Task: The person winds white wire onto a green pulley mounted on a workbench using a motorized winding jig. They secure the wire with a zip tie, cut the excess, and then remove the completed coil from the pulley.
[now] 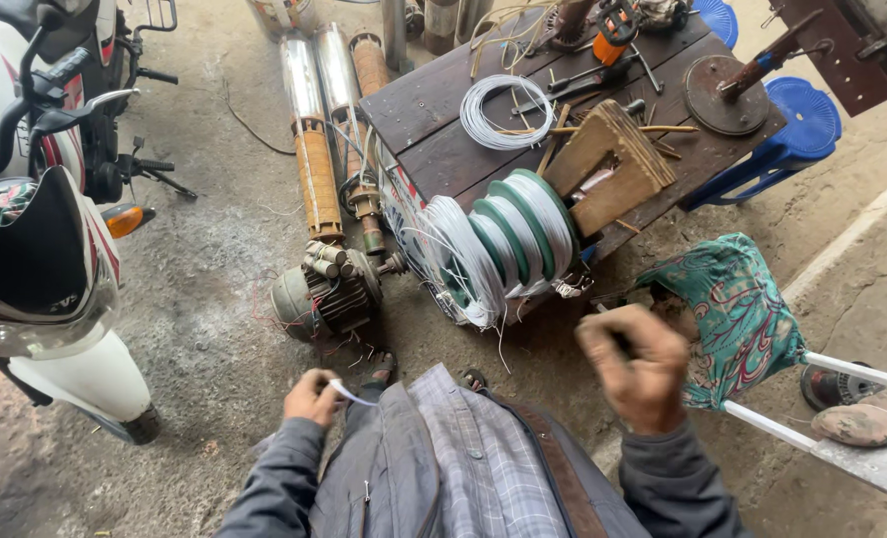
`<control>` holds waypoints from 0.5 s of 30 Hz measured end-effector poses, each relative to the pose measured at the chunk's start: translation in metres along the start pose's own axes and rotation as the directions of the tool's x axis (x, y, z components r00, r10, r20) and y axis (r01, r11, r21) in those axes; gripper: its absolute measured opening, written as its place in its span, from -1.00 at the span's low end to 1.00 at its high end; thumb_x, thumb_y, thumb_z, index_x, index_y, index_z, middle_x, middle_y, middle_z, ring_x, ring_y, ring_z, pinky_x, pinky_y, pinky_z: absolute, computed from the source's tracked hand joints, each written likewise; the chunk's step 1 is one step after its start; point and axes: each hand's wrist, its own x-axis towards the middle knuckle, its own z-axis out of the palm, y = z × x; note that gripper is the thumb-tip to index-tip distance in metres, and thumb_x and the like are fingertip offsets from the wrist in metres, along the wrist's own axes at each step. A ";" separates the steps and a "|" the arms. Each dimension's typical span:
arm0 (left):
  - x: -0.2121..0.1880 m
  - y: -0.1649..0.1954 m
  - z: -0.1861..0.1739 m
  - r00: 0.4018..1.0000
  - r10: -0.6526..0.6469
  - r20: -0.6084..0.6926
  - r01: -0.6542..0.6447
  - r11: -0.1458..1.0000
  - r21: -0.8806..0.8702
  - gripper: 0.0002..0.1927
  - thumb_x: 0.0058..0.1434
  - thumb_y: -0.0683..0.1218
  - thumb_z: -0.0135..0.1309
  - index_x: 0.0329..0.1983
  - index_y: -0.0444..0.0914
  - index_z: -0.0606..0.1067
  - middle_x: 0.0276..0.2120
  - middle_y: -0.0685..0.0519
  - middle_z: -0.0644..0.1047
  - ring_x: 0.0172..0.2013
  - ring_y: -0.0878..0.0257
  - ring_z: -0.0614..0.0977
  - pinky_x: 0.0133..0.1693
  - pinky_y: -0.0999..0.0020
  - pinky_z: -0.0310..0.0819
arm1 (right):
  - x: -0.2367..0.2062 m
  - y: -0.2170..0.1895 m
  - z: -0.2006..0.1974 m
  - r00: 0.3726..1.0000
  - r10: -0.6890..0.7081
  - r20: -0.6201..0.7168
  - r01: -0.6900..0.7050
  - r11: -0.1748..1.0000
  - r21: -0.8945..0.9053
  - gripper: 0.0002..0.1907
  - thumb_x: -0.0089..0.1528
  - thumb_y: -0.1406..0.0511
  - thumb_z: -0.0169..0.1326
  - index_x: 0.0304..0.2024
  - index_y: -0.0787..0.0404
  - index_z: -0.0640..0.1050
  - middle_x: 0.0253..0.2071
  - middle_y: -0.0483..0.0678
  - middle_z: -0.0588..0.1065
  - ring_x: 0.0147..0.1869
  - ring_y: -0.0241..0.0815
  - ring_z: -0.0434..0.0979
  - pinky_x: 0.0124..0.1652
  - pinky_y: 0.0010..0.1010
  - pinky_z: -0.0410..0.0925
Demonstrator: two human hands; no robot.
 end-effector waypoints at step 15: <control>-0.046 0.022 0.160 0.756 0.322 0.569 -0.114 0.922 -0.371 -0.86 0.37 -0.15 0.10 -0.10 -0.33 0.47 -0.31 0.03 0.60 -0.30 0.29 0.62 -0.26 0.37 0.52 | -0.059 0.124 0.000 0.654 0.165 0.738 -0.196 0.980 -0.045 -0.73 0.26 0.16 0.18 -0.21 0.25 0.63 -0.42 0.11 0.58 -0.36 -0.08 0.60 -0.31 -0.24 0.42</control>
